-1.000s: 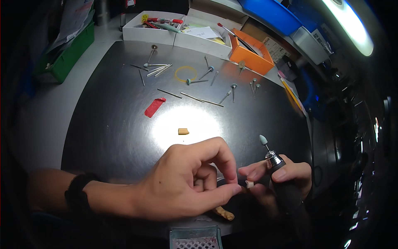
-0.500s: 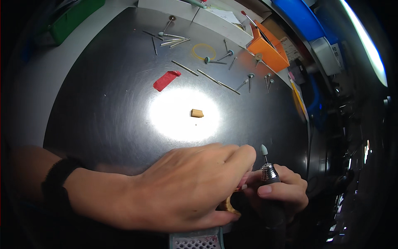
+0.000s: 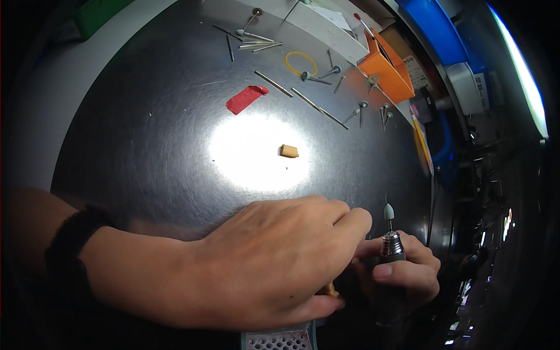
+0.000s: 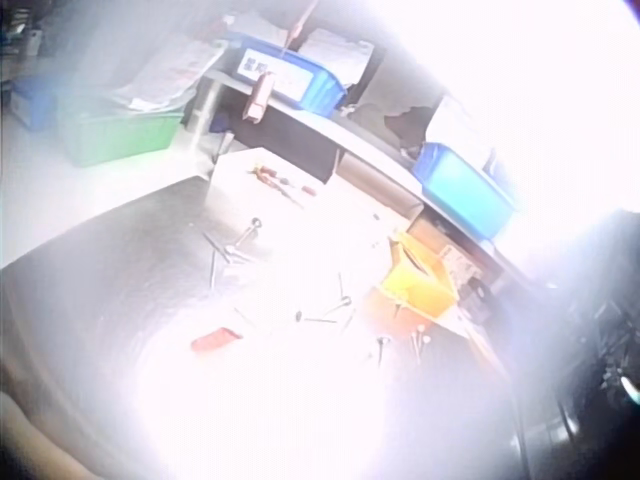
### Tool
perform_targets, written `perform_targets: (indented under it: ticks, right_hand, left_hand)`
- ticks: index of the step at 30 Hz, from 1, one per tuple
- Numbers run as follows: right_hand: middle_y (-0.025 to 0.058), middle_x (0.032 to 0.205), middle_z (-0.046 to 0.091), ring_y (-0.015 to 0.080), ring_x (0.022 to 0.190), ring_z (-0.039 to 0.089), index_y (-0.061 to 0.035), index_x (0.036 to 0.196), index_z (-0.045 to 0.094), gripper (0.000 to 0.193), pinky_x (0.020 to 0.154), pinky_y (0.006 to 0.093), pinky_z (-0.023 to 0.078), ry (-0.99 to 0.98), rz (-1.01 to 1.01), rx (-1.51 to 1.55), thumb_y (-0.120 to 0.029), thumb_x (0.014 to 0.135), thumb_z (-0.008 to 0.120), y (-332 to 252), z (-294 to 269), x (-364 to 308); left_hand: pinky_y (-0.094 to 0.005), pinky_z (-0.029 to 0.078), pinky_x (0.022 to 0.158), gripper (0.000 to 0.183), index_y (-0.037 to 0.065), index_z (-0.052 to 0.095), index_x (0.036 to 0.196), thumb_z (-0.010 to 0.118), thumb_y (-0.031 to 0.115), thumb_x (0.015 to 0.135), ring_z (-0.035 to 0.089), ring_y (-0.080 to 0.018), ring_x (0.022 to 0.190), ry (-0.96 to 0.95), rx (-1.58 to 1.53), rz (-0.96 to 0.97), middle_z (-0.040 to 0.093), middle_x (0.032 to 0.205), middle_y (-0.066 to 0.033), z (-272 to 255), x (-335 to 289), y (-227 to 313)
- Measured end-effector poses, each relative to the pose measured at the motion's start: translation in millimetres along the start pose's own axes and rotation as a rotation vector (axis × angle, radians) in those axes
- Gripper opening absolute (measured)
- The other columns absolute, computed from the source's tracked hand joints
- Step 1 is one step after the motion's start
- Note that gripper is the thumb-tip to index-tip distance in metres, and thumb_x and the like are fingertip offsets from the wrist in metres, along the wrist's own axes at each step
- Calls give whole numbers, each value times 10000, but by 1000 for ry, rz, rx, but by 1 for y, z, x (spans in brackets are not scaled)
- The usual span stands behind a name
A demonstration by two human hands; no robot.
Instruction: The recorder is applying red coating to a dental mold and then refining a small dental prosthetic using a rotary tool.
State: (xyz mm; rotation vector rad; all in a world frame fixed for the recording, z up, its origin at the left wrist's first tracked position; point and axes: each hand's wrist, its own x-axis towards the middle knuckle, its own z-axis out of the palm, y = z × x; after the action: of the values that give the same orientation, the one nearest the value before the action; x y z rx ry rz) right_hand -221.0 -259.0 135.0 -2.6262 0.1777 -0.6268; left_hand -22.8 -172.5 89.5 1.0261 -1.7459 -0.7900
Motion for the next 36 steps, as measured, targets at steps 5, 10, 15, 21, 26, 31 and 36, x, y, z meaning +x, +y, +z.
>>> perform_targets:
  ticks: [5, 10, 15, 21, 26, 31, 36]
  right_hand:
    - [141, 860, 716, 198, 710, 700, -98, 956, 683, 242, 608, 267, 536, 214, 128, 160, -95, 742, 797, -2, 11, -5]
    - [135, 849, 715, 198, 721, 702, -114, 961, 684, 254, 604, 268, 534, 181, 119, 115, -85, 737, 800, -2, 8, -8]
    - [138, 868, 722, 204, 729, 709, -119, 959, 697, 232, 616, 270, 528, 128, 106, 143, -112, 746, 790, 0, 4, -8]
    - [128, 864, 729, 208, 732, 717, -130, 936, 709, 211, 611, 273, 515, 123, 97, 153, -136, 741, 789, 0, 3, -10]
    - [114, 858, 731, 211, 740, 718, -136, 917, 720, 200, 614, 278, 512, 116, 124, 156, -146, 731, 791, 1, 4, -11]
    - [106, 847, 723, 216, 755, 709, -125, 907, 713, 189, 631, 289, 522, 190, 111, 228, -142, 734, 790, 3, 12, -10]
    - [89, 832, 698, 212, 729, 684, -93, 922, 683, 180, 640, 298, 523, 249, 164, 302, -109, 778, 790, 4, 19, -9]
  left_hand:
    - [-375, 518, 700, 428, 22, 555, 963, 854, 140, 680, 633, -304, 823, 9, -13, 3, 612, 885, -120, -1, 0, -1]
    - [-373, 519, 697, 419, 15, 574, 971, 851, 149, 687, 635, -297, 826, -9, 5, -2, 615, 886, -124, 1, -2, -1]
    - [-379, 517, 682, 408, 6, 578, 962, 848, 148, 691, 633, -294, 816, -2, 2, 30, 607, 876, -126, 1, -3, -3]
    - [-379, 512, 660, 433, 17, 542, 962, 852, 142, 687, 628, -296, 789, 6, -19, 16, 599, 872, -124, 1, -1, -2]
    - [-371, 511, 653, 464, 27, 509, 976, 855, 128, 684, 629, -296, 783, 1, -31, -15, 595, 868, -122, 0, 0, -1]
    - [-363, 513, 659, 464, 29, 518, 981, 860, 124, 681, 632, -291, 788, 5, -26, 5, 599, 877, -121, -1, 0, -1]
    - [-346, 524, 687, 484, 26, 537, 1000, 879, 145, 680, 643, -280, 811, -39, -37, -16, 615, 911, -122, -5, 1, 2]
